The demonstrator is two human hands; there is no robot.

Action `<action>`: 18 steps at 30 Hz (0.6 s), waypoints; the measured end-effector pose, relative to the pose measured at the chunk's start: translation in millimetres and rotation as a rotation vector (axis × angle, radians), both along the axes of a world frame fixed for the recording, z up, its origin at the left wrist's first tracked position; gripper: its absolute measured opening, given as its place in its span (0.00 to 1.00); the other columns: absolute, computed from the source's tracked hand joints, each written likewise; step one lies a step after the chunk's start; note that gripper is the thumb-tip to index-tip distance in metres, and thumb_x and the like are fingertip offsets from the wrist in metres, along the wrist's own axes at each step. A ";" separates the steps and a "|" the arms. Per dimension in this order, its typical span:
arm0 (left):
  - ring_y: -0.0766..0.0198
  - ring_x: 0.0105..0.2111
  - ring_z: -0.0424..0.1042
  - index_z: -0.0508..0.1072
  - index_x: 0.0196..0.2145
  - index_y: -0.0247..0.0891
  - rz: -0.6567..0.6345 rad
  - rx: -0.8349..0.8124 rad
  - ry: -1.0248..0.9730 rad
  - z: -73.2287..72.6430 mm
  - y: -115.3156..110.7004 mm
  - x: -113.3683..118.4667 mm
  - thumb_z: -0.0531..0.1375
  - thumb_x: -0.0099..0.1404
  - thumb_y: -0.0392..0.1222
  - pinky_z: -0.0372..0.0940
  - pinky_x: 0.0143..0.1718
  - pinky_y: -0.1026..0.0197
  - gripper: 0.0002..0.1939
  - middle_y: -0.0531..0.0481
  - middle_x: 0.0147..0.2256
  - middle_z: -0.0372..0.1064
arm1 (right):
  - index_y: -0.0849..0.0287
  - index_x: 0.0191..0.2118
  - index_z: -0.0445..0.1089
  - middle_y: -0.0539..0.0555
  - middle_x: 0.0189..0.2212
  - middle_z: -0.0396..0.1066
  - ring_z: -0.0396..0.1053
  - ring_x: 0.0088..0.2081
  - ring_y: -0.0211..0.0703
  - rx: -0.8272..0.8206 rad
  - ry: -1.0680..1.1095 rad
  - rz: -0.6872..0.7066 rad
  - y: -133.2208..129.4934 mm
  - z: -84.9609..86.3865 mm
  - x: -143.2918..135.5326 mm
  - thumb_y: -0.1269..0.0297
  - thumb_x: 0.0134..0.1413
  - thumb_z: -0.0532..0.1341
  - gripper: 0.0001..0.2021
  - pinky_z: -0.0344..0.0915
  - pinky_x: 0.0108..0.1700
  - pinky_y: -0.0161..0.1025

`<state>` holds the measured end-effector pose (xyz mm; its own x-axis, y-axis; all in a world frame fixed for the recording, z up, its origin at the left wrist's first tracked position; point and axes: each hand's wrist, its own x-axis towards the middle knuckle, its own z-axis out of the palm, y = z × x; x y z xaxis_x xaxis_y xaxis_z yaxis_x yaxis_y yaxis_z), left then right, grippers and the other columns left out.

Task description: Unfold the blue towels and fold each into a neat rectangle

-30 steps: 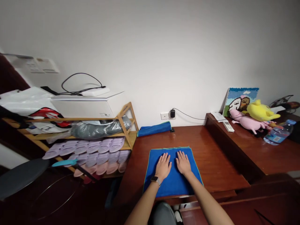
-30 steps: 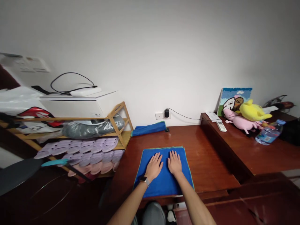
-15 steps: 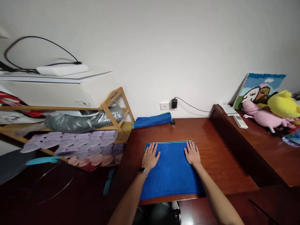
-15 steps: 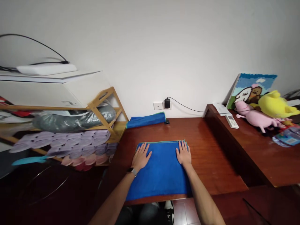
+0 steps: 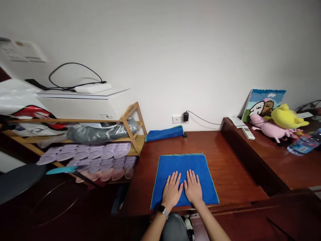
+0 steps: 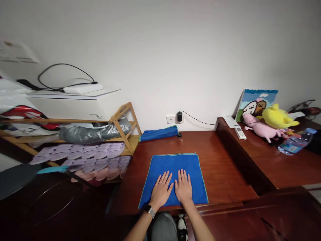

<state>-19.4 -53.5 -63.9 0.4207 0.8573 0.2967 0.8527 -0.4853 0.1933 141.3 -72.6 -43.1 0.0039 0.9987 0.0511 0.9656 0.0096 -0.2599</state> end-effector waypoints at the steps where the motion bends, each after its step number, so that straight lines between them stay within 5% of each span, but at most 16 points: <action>1: 0.49 0.75 0.57 0.58 0.76 0.44 0.005 -0.014 0.007 -1.0 -3.6 -2.6 0.45 0.81 0.55 0.55 0.74 0.39 0.32 0.44 0.75 0.57 | 0.59 0.79 0.50 0.54 0.79 0.44 0.40 0.80 0.50 -0.016 0.000 0.004 -4.7 1.2 -1.4 0.52 0.77 0.39 0.33 0.37 0.79 0.55; 10: 0.46 0.74 0.58 0.62 0.75 0.40 0.294 0.033 0.009 -12.7 -13.5 -82.7 0.46 0.79 0.59 0.57 0.73 0.39 0.35 0.39 0.75 0.58 | 0.61 0.80 0.46 0.55 0.80 0.41 0.41 0.80 0.50 -0.117 -0.108 -0.154 -19.6 7.7 96.3 0.51 0.76 0.40 0.34 0.42 0.79 0.53; 18: 0.44 0.73 0.60 0.64 0.73 0.33 0.291 0.054 0.023 -7.0 -26.0 -87.3 0.47 0.79 0.56 0.59 0.72 0.38 0.35 0.35 0.73 0.60 | 0.63 0.79 0.47 0.56 0.79 0.43 0.41 0.80 0.50 -0.123 -0.115 -0.163 -24.1 0.9 107.7 0.52 0.76 0.39 0.35 0.42 0.79 0.53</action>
<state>-106.7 -79.5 -70.9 0.1672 0.9260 0.3386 0.9613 -0.2293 0.1524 249.0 -96.7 -42.2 0.1668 0.9841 -0.0611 0.9751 -0.1738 -0.1380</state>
